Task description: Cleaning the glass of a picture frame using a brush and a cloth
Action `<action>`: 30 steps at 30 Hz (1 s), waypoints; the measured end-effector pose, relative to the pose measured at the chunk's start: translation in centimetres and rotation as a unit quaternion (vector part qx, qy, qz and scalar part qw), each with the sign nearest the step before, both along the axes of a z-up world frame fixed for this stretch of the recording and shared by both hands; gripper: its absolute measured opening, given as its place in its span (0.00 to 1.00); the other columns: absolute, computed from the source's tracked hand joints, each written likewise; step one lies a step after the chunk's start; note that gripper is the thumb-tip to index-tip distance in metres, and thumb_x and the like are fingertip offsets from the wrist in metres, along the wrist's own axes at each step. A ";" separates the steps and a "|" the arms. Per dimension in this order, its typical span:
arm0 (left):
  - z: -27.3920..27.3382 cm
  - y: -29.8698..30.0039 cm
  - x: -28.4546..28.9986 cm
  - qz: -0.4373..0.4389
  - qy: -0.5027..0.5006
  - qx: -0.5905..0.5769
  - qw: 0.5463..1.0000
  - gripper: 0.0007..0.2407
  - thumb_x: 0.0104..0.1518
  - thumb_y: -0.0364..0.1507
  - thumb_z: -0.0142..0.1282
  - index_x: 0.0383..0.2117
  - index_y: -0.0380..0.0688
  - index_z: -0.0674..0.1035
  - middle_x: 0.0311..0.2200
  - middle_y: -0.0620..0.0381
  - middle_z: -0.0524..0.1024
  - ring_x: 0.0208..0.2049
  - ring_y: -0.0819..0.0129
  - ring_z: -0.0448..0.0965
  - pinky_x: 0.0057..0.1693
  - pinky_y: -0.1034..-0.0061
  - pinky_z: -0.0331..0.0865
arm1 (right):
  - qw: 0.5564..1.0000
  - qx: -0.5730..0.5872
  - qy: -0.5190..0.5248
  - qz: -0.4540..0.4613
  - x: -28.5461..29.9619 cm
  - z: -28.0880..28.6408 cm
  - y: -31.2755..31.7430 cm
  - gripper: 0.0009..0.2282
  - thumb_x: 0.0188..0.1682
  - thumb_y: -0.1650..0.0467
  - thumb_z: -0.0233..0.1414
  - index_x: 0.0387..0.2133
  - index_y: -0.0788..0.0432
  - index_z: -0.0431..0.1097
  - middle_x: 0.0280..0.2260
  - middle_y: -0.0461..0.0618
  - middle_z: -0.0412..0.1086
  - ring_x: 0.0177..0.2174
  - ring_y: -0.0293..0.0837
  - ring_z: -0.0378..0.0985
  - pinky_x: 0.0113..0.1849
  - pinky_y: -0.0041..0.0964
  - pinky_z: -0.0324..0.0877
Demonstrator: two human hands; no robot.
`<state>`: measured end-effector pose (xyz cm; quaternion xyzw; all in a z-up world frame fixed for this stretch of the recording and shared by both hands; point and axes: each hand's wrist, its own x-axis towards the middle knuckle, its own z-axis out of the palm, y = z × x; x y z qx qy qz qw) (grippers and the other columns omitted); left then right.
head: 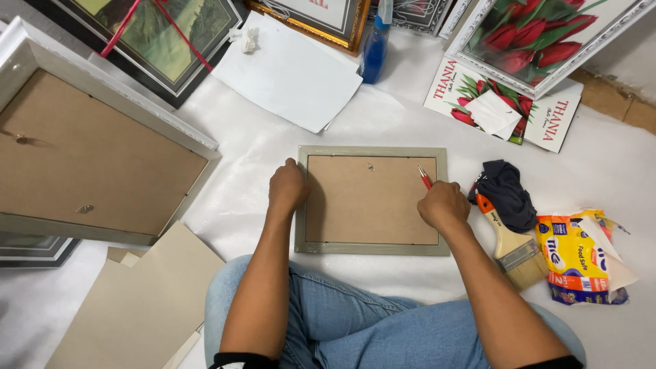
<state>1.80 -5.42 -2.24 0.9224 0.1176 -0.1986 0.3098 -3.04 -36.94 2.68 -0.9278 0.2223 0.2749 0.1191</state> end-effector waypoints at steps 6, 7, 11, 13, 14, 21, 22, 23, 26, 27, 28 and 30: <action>0.9 0.1 0.0 -0.014 -0.002 -0.010 1.000 0.25 0.44 0.17 0.57 0.53 0.18 0.72 0.42 0.22 0.77 0.45 0.26 0.80 0.49 0.41 0.75 | 1.000 0.005 0.001 -0.012 0.0 0.1 0.1 0.21 0.45 0.74 0.48 0.53 0.74 0.71 0.47 0.71 0.69 0.49 0.71 0.76 0.48 0.62 0.72; 0.7 0.3 0.0 -0.013 -0.001 -0.010 1.000 0.25 0.44 0.17 0.57 0.53 0.18 0.72 0.42 0.22 0.77 0.45 0.26 0.80 0.49 0.41 0.75 | 1.000 0.005 0.001 -0.012 0.0 0.2 0.1 0.21 0.45 0.74 0.48 0.53 0.74 0.71 0.47 0.71 0.69 0.49 0.71 0.76 0.48 0.62 0.72; 0.3 0.6 -0.2 -0.061 0.011 -0.003 0.998 0.27 0.42 0.22 0.60 0.53 0.20 0.70 0.45 0.21 0.75 0.47 0.25 0.78 0.51 0.41 0.75 | 0.999 0.022 -0.022 -0.018 -0.1 0.3 -0.1 0.21 0.43 0.76 0.48 0.51 0.76 0.71 0.43 0.72 0.70 0.45 0.72 0.78 0.44 0.61 0.74; 0.3 0.4 -0.1 -0.077 0.014 0.003 0.997 0.29 0.42 0.22 0.62 0.53 0.20 0.69 0.46 0.20 0.74 0.48 0.24 0.78 0.52 0.40 0.74 | 0.999 0.023 -0.026 -0.021 -0.1 0.2 -0.7 0.21 0.43 0.76 0.48 0.50 0.76 0.72 0.42 0.71 0.71 0.44 0.71 0.79 0.43 0.60 0.75; 0.3 0.4 -0.1 -0.077 0.019 0.006 0.997 0.28 0.41 0.21 0.62 0.53 0.20 0.69 0.46 0.21 0.74 0.47 0.24 0.78 0.52 0.41 0.75 | 0.999 0.032 -0.029 -0.021 -0.1 0.0 -0.9 0.21 0.42 0.76 0.48 0.50 0.76 0.72 0.41 0.72 0.72 0.43 0.70 0.79 0.42 0.60 0.75; -0.5 0.5 0.0 -0.107 0.019 0.028 0.994 0.28 0.43 0.23 0.65 0.52 0.21 0.68 0.46 0.22 0.73 0.47 0.23 0.78 0.52 0.42 0.75 | 0.998 0.046 -0.038 -0.029 0.2 -1.7 -2.1 0.19 0.41 0.75 0.48 0.45 0.76 0.74 0.31 0.67 0.75 0.33 0.64 0.83 0.34 0.54 0.77; -0.5 0.4 0.0 -0.109 0.020 0.028 0.993 0.28 0.43 0.23 0.65 0.52 0.21 0.68 0.46 0.22 0.73 0.47 0.23 0.78 0.52 0.42 0.75 | 0.998 0.046 -0.038 -0.031 0.2 -1.8 -2.3 0.19 0.41 0.75 0.48 0.45 0.76 0.74 0.31 0.67 0.75 0.33 0.64 0.83 0.34 0.54 0.77; -0.6 0.4 0.1 -0.119 0.018 0.036 0.992 0.29 0.43 0.24 0.66 0.52 0.20 0.68 0.46 0.21 0.72 0.47 0.23 0.78 0.52 0.42 0.75 | 0.998 0.048 -0.043 -0.025 0.2 -1.9 -2.4 0.17 0.42 0.75 0.48 0.43 0.75 0.75 0.29 0.66 0.76 0.32 0.64 0.83 0.32 0.52 0.77; -1.0 0.4 -0.2 -0.126 0.017 0.039 0.991 0.29 0.44 0.24 0.67 0.52 0.20 0.67 0.46 0.21 0.72 0.46 0.22 0.78 0.52 0.41 0.75 | 0.991 0.090 -0.084 -0.057 0.1 -1.8 -3.6 0.14 0.45 0.73 0.47 0.37 0.74 0.75 0.22 0.63 0.74 0.23 0.58 0.80 0.27 0.47 0.75; -1.1 0.5 -0.1 -0.123 0.015 0.035 0.992 0.28 0.44 0.24 0.67 0.51 0.20 0.67 0.46 0.20 0.72 0.46 0.21 0.78 0.52 0.40 0.75 | 0.979 0.130 -0.120 -0.096 0.1 -1.6 -4.1 0.13 0.47 0.72 0.46 0.34 0.73 0.75 0.17 0.61 0.71 0.16 0.53 0.78 0.23 0.44 0.73; -1.2 0.5 0.0 -0.123 0.014 0.033 0.992 0.28 0.44 0.24 0.67 0.51 0.20 0.67 0.46 0.20 0.72 0.46 0.21 0.78 0.52 0.40 0.75 | 0.980 0.129 -0.121 -0.096 0.0 -1.8 -4.6 0.13 0.47 0.72 0.46 0.34 0.73 0.75 0.17 0.61 0.71 0.16 0.53 0.78 0.23 0.44 0.73; -1.3 0.6 0.1 -0.127 0.013 0.030 0.991 0.28 0.44 0.23 0.66 0.51 0.20 0.67 0.45 0.21 0.72 0.46 0.23 0.78 0.51 0.41 0.76 | 0.960 0.166 -0.155 -0.164 -0.4 -2.1 -5.6 0.12 0.45 0.72 0.47 0.29 0.72 0.75 0.14 0.58 0.69 0.15 0.50 0.76 0.19 0.38 0.70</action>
